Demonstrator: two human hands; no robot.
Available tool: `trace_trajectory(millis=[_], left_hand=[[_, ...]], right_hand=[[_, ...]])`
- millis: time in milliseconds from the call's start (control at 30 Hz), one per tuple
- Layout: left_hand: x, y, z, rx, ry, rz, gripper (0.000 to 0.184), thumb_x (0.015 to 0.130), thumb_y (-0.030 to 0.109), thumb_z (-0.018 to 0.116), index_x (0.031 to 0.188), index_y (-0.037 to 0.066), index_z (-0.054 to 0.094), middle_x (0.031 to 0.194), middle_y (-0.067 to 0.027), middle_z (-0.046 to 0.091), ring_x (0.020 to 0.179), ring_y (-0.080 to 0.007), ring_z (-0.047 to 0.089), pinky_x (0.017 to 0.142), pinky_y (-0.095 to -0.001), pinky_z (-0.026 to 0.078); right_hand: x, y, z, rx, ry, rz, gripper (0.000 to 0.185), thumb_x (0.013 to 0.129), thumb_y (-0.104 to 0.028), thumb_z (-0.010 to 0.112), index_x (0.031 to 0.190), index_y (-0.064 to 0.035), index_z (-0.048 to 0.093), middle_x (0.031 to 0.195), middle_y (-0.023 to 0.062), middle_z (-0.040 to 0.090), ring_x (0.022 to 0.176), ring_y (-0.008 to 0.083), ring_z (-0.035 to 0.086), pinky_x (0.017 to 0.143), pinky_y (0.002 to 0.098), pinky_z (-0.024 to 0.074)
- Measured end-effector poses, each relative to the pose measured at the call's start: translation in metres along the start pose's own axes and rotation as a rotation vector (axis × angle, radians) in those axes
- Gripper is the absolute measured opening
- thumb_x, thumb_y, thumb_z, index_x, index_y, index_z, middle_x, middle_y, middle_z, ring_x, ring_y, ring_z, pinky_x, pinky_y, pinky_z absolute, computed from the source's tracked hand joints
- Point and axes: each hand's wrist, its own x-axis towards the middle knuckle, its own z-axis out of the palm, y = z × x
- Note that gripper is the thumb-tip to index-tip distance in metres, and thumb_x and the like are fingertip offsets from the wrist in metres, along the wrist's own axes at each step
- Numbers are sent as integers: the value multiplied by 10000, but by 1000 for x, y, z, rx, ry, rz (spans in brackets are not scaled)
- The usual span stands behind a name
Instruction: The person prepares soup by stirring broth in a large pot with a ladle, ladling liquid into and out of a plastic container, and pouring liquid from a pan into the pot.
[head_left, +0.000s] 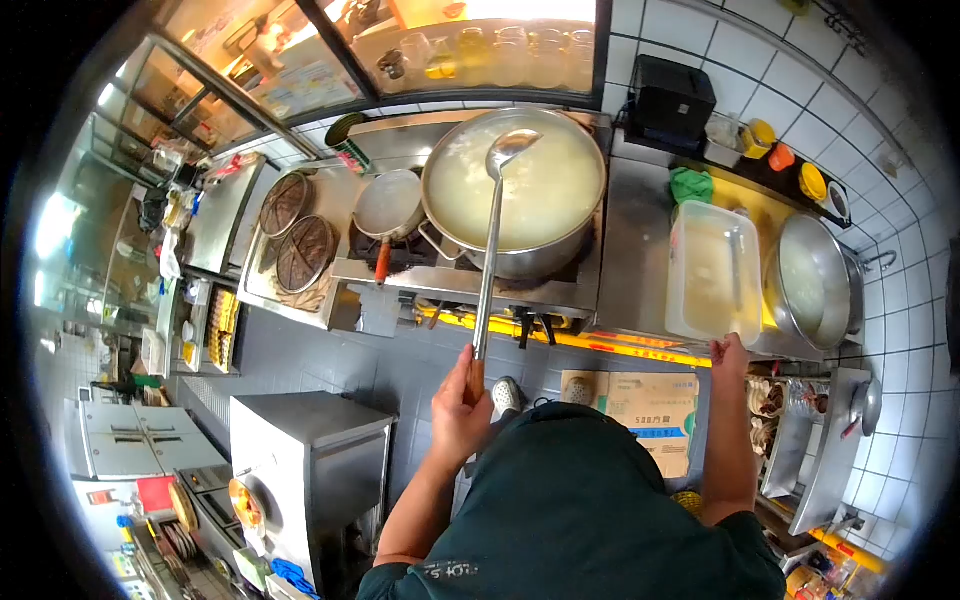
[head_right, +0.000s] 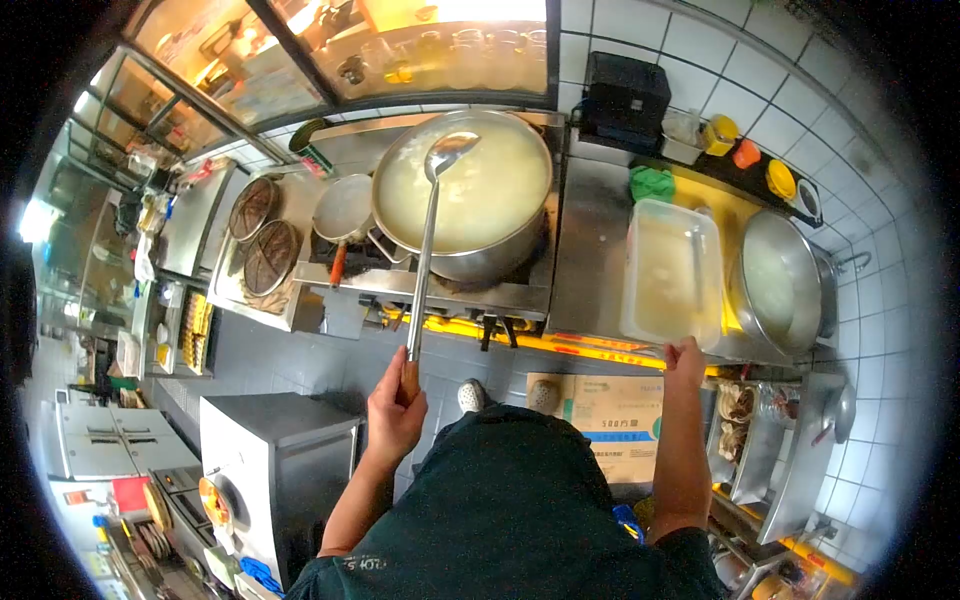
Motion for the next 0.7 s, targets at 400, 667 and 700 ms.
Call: trace_trajectory(millis=[400, 667, 700], left_hand=[[-7, 39, 10, -425, -436, -140, 701, 797, -83, 640, 1456, 34, 431, 1031, -85, 650, 958, -126, 578, 846, -251, 460], [13, 63, 25, -249, -681, 76, 709, 758, -109, 624, 1433, -3, 436, 993, -148, 662, 818, -195, 631, 755, -265, 480], [15, 63, 28, -227, -681, 121, 705, 756, -110, 623, 1429, -6, 439, 986, -146, 663, 798, -192, 628, 740, -263, 480]], right_hand=[[-63, 3, -26, -4, 5, -32, 97, 820, -107, 649, 793, -40, 585, 682, 62, 560, 594, 187, 593, 544, 306, 534], [-104, 0, -47, -62, -49, -80, 157, 832, -147, 628, 747, -40, 551, 713, 64, 552, 604, 196, 582, 585, 321, 554], [-116, -5, -43, -73, -15, -89, 149, 832, -145, 627, 761, -35, 556, 719, 67, 553, 601, 194, 583, 583, 318, 557]])
